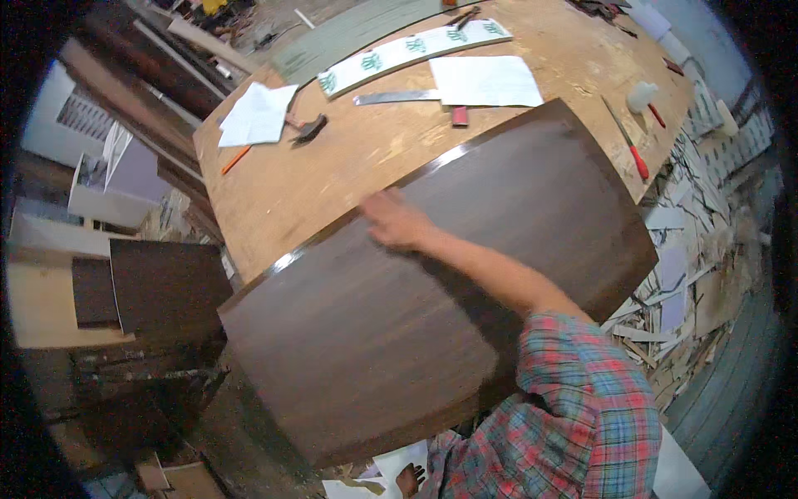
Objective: The person applies glue from a bottle to the edge of a wood panel, wipes it with their hand, and then uses a utility knife and a metal ruler to cut and trim a larger white board.
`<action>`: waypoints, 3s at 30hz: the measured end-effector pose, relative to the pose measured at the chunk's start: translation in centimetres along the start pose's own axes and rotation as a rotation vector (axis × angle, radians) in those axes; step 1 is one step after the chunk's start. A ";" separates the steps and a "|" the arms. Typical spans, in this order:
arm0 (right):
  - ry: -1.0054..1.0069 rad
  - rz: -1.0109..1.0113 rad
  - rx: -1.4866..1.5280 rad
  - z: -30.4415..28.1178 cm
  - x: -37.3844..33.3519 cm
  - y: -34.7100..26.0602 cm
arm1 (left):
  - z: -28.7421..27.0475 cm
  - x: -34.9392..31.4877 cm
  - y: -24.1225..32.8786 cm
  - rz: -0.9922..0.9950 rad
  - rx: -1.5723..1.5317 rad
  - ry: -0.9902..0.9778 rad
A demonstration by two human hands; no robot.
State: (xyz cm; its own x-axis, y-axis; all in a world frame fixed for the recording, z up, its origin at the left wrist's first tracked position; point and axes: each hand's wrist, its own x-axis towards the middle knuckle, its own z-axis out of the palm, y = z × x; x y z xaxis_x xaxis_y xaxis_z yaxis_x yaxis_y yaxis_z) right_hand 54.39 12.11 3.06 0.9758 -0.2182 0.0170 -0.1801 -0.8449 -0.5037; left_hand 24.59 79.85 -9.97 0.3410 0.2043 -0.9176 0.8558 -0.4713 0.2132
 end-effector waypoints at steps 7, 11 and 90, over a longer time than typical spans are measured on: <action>0.395 0.645 -0.361 -12.9 -13.6 29.7 | 2.5 -1.8 4.4 0.073 0.155 -0.029; 0.377 0.851 -0.377 -18.1 -15.6 38.6 | 2.5 -3.1 5.5 0.104 0.236 -0.046; 0.233 0.612 -0.466 0.6 -53.8 0.9 | 3.8 -4.2 15.0 0.448 -0.733 -0.473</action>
State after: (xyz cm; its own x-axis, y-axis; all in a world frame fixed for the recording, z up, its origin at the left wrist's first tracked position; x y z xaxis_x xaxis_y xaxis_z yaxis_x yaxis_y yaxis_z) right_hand 1.79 23.36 1.14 0.6452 -0.7616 0.0601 -0.7583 -0.6480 -0.0707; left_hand 34.56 68.67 -4.16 0.6390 -0.3043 -0.7065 0.7692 0.2608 0.5834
